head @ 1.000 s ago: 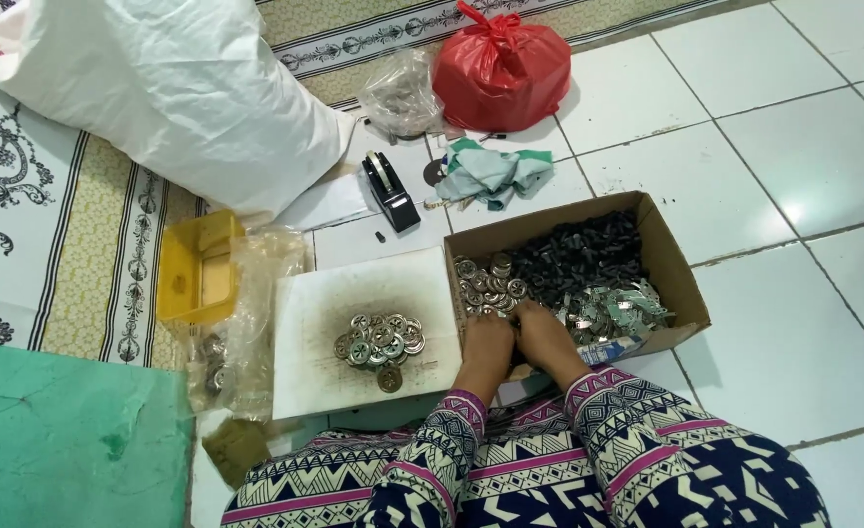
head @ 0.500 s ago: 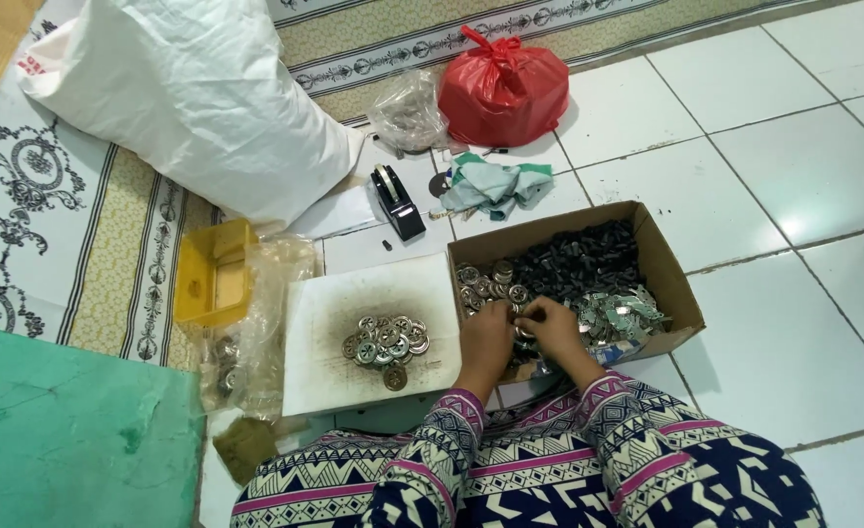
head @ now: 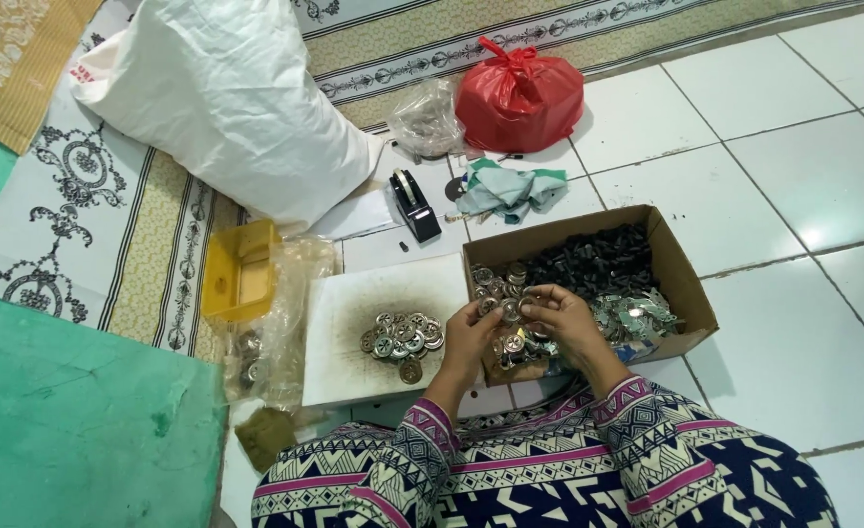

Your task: The person sits on the floor and sorts small round metal parts from a cardboard box onto a white board. They then place the sorted parts into a clear plastic bag and set the bag aside.

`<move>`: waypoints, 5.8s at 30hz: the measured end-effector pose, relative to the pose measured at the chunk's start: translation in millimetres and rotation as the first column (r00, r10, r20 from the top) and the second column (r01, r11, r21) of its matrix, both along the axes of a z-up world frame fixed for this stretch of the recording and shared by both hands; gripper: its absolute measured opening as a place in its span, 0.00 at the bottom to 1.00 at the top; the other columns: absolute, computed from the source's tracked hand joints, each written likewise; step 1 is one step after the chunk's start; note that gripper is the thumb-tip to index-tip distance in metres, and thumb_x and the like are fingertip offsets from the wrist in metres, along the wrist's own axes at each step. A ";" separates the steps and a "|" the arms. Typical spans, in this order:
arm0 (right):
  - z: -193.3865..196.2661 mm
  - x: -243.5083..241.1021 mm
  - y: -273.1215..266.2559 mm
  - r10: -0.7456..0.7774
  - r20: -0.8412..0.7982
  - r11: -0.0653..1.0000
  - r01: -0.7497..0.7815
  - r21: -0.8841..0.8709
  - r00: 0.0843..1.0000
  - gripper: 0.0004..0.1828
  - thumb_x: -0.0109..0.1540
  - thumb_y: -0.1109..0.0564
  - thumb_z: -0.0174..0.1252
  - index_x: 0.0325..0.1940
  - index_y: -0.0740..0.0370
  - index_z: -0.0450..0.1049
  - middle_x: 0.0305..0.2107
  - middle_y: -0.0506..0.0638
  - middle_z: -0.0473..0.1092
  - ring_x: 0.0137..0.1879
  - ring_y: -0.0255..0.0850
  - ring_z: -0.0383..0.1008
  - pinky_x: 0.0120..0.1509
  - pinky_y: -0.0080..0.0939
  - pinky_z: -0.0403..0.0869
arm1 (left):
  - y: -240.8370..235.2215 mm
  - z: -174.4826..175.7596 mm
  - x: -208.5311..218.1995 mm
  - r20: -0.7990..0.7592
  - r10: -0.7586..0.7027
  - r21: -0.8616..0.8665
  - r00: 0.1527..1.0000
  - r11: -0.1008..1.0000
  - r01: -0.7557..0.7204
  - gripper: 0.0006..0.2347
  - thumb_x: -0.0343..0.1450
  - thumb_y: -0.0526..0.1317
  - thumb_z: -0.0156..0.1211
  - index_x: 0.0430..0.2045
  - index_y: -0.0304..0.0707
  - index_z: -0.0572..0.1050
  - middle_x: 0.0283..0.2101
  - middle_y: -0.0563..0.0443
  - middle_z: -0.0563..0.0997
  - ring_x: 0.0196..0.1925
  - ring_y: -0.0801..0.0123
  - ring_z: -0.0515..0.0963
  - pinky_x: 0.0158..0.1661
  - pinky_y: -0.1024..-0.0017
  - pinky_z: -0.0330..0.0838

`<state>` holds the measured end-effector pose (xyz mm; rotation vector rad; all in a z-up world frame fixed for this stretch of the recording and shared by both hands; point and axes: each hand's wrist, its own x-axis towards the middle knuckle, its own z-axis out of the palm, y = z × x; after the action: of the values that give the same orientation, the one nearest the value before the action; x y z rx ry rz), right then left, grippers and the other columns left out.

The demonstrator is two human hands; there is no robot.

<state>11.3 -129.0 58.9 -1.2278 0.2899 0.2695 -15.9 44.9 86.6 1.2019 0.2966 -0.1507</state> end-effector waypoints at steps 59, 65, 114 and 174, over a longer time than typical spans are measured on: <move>49.3 -38.6 138.1 0.241 0.087 0.968 -0.233 -0.089 0.967 0.26 0.52 0.64 0.74 0.53 0.67 0.79 0.37 0.59 0.78 0.39 0.45 0.82 0.44 0.42 0.83 | 141.8 52.6 -59.5 -0.026 0.172 0.399 0.985 0.905 -0.147 0.19 0.62 0.30 0.75 0.47 0.31 0.79 0.35 0.35 0.85 0.35 0.63 0.86 0.33 0.69 0.84; 36.5 -22.4 171.4 0.186 0.099 0.968 -0.165 -0.188 0.978 0.21 0.53 0.62 0.74 0.50 0.64 0.81 0.32 0.55 0.77 0.38 0.41 0.81 0.40 0.40 0.83 | 162.1 11.9 -33.6 0.069 0.285 0.520 0.956 0.808 -0.278 0.12 0.64 0.33 0.73 0.39 0.32 0.81 0.34 0.38 0.86 0.33 0.60 0.86 0.34 0.66 0.85; -72.7 15.1 -35.9 0.240 0.033 0.475 -0.088 -0.875 0.970 0.16 0.60 0.60 0.65 0.53 0.55 0.82 0.45 0.56 0.81 0.54 0.53 0.80 0.58 0.49 0.78 | -5.4 -50.0 2.9 0.205 -0.702 0.978 0.682 0.165 -0.124 0.09 0.69 0.33 0.57 0.41 0.38 0.78 0.40 0.45 0.79 0.44 0.55 0.82 0.41 0.65 0.78; 17.9 -9.5 84.0 0.169 0.178 0.953 -0.115 -0.282 0.969 0.17 0.57 0.59 0.71 0.50 0.61 0.82 0.30 0.55 0.79 0.35 0.39 0.79 0.37 0.34 0.78 | 90.0 21.4 -18.3 0.256 -0.110 0.656 0.961 0.750 -0.089 0.10 0.68 0.38 0.68 0.43 0.43 0.82 0.33 0.45 0.83 0.37 0.62 0.82 0.36 0.70 0.78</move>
<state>1.8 -45.0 76.8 -1.5376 0.0629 0.2336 -34.2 134.9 108.0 1.9199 0.0851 0.1369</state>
